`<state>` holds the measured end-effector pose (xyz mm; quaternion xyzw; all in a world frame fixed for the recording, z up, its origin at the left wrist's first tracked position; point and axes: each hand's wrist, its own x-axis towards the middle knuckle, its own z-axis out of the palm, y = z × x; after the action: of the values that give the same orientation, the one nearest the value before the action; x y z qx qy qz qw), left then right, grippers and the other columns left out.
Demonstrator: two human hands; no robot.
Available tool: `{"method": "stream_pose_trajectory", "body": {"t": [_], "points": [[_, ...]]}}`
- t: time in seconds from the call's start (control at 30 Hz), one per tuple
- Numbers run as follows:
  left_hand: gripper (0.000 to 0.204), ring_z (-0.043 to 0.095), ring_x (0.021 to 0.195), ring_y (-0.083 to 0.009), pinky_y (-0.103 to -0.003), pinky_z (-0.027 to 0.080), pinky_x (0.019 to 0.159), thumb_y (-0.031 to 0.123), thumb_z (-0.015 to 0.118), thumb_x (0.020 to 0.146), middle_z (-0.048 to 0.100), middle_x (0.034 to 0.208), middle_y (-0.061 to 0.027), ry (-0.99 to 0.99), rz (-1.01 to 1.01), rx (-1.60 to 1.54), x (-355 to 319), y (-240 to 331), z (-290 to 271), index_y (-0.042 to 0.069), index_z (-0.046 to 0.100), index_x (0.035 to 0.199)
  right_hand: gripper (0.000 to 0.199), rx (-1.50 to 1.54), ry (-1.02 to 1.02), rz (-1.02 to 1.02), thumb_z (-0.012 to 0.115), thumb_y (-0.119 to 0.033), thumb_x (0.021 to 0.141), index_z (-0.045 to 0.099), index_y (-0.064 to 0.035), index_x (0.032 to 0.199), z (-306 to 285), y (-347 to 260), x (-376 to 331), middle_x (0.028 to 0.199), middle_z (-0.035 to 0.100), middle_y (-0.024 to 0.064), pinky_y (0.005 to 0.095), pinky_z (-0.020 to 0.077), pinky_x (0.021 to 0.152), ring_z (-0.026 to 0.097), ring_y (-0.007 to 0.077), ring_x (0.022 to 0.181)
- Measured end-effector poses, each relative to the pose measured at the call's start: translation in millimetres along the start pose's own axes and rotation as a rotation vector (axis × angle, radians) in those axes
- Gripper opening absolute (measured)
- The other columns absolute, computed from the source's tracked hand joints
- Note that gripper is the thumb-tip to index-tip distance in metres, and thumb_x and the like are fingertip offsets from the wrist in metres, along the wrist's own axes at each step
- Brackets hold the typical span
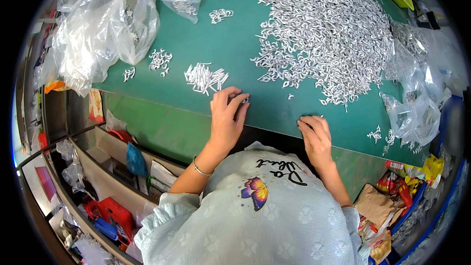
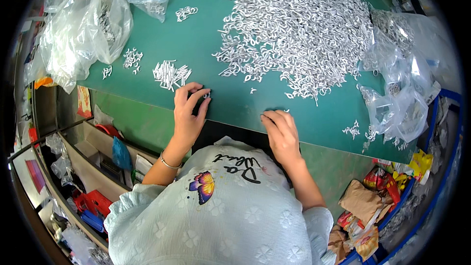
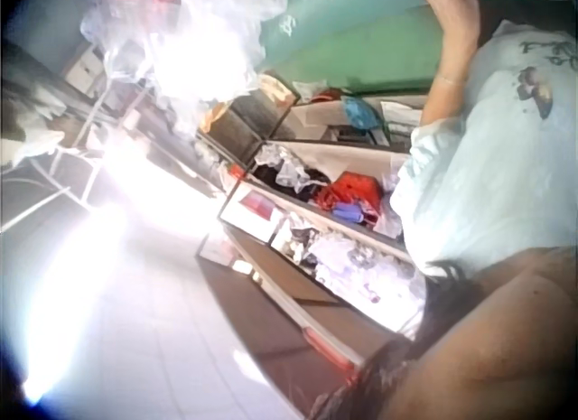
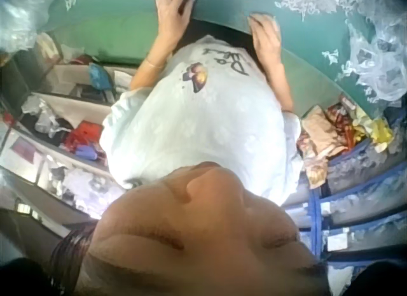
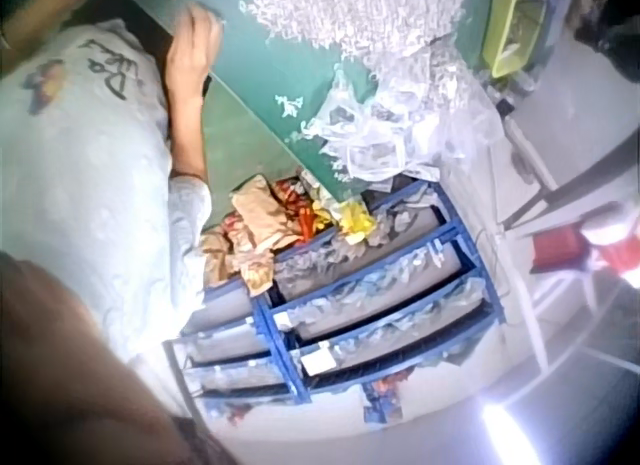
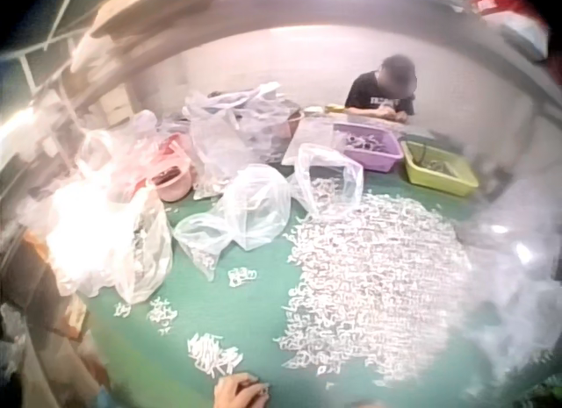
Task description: The person sorts small metallic hook-shaped parts by hand on a green work table, moving them from a central pile into separate groups.
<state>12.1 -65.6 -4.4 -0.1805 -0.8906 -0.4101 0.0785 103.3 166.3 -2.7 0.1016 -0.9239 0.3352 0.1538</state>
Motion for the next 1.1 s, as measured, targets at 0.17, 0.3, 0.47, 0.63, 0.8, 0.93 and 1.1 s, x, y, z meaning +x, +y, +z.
{"method": "stream_pose_trajectory", "body": {"t": [0.17, 0.3, 0.47, 0.63, 0.8, 0.93, 1.1], "points": [[0.028, 0.054, 0.094, -0.0249, -0.036, 0.04, 0.082, -0.002, 0.072, 0.076, 0.057, 0.108, -0.0086, -0.024, 0.021, 0.007, 1, 6, 5, 0.005, 0.067, 0.102, 0.026, -0.203, 0.117, 0.106, 0.075, -0.001, 0.073, 0.07, -0.003, 0.099, -21, 6, -10, 0.111, 0.062, 0.0108, 0.04, 0.0469, 0.08, 0.058, 0.0309, 0.099], [0.028, 0.055, 0.095, -0.0252, -0.036, 0.042, 0.085, -0.004, 0.072, 0.074, 0.059, 0.108, -0.009, -0.041, 0.006, 0.006, 3, 16, 7, 0.004, 0.067, 0.1, 0.027, -0.226, 0.055, 0.115, 0.076, -0.001, 0.072, 0.07, -0.0031, 0.097, -23, 6, 1, 0.108, 0.062, 0.0098, 0.0391, 0.0452, 0.081, 0.058, 0.0302, 0.098], [0.029, 0.057, 0.097, -0.0262, -0.036, 0.042, 0.084, -0.004, 0.071, 0.075, 0.06, 0.11, -0.0092, -0.081, 0.09, -0.023, 5, 24, 16, 0.005, 0.068, 0.103, 0.025, -0.141, 0.142, 0.175, 0.075, 0.003, 0.07, 0.07, -0.0013, 0.094, -32, 25, -19, 0.101, 0.063, 0.0104, 0.0397, 0.0463, 0.08, 0.057, 0.0305, 0.094], [0.035, 0.054, 0.106, -0.0298, -0.039, 0.04, 0.087, -0.002, 0.063, 0.081, 0.057, 0.118, -0.0113, -0.212, 0.181, -0.024, 12, 48, 43, 0.0, 0.059, 0.116, 0.041, -0.13, 0.013, 0.064, 0.072, -0.007, 0.074, 0.064, -0.0009, 0.114, -17, 3, 15, 0.118, 0.061, 0.0105, 0.0429, 0.0417, 0.092, 0.055, 0.0315, 0.109], [0.032, 0.054, 0.106, -0.0298, -0.04, 0.04, 0.086, -0.001, 0.062, 0.082, 0.057, 0.118, -0.0112, -0.127, 0.116, -0.022, 12, 44, 41, 0.0, 0.059, 0.115, 0.048, -0.218, -0.273, -0.029, 0.069, -0.018, 0.082, 0.057, -0.0009, 0.125, 5, -9, 41, 0.137, 0.051, 0.0077, 0.0455, 0.0371, 0.103, 0.045, 0.027, 0.128], [0.028, 0.056, 0.103, -0.0287, -0.039, 0.04, 0.085, -0.002, 0.064, 0.082, 0.058, 0.116, -0.011, -0.113, 0.081, -0.003, 12, 40, 33, 0.0, 0.062, 0.11, 0.044, -0.253, -0.317, 0.071, 0.067, -0.018, 0.084, 0.058, 0.0001, 0.123, -25, 2, 4, 0.138, 0.05, 0.0089, 0.0475, 0.0342, 0.108, 0.041, 0.0277, 0.134], [0.026, 0.056, 0.1, -0.0276, -0.039, 0.041, 0.084, -0.002, 0.065, 0.081, 0.059, 0.116, -0.0108, -0.15, 0.076, -0.014, 16, 44, 35, 0.0, 0.064, 0.107, 0.037, -0.209, -0.092, 0.149, 0.07, -0.002, 0.079, 0.063, 0.0027, 0.114, -53, 21, -31, 0.124, 0.061, 0.0136, 0.0477, 0.0432, 0.102, 0.053, 0.0321, 0.124]]}}
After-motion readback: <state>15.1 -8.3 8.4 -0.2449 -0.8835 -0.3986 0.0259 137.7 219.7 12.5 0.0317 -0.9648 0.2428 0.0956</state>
